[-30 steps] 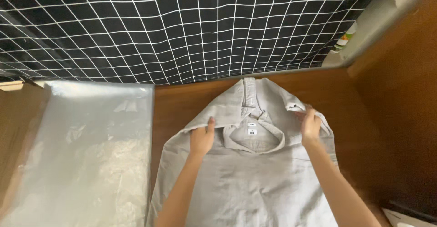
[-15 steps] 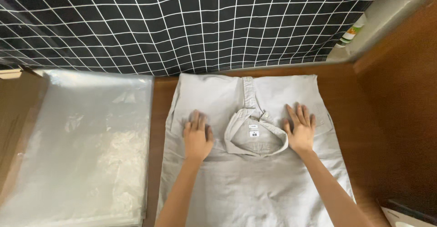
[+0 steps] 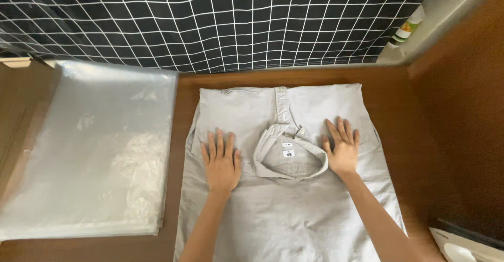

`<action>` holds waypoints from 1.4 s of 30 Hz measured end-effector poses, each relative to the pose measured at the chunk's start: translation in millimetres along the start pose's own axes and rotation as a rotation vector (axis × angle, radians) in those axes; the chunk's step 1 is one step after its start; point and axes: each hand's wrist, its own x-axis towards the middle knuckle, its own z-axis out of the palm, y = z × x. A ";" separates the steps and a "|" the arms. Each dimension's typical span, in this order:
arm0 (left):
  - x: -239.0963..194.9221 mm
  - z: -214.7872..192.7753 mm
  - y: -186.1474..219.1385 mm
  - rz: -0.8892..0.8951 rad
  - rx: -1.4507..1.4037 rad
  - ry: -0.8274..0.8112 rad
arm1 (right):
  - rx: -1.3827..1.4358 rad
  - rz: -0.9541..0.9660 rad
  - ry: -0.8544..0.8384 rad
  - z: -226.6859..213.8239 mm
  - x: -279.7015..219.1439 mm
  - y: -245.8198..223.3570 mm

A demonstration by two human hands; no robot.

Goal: The person opens a cardboard box, removes a plastic-wrapped shirt, and places it on a table. They unwrap the shirt, unfold it, and hang it on a green hanger on a clothing rack. The person then opens another box containing a yellow shirt and places it on the table.

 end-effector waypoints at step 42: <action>-170.1 -70.9 -5.7 -0.067 0.002 -0.029 | 0.040 -0.036 -0.035 -51.5 -160.1 -13.7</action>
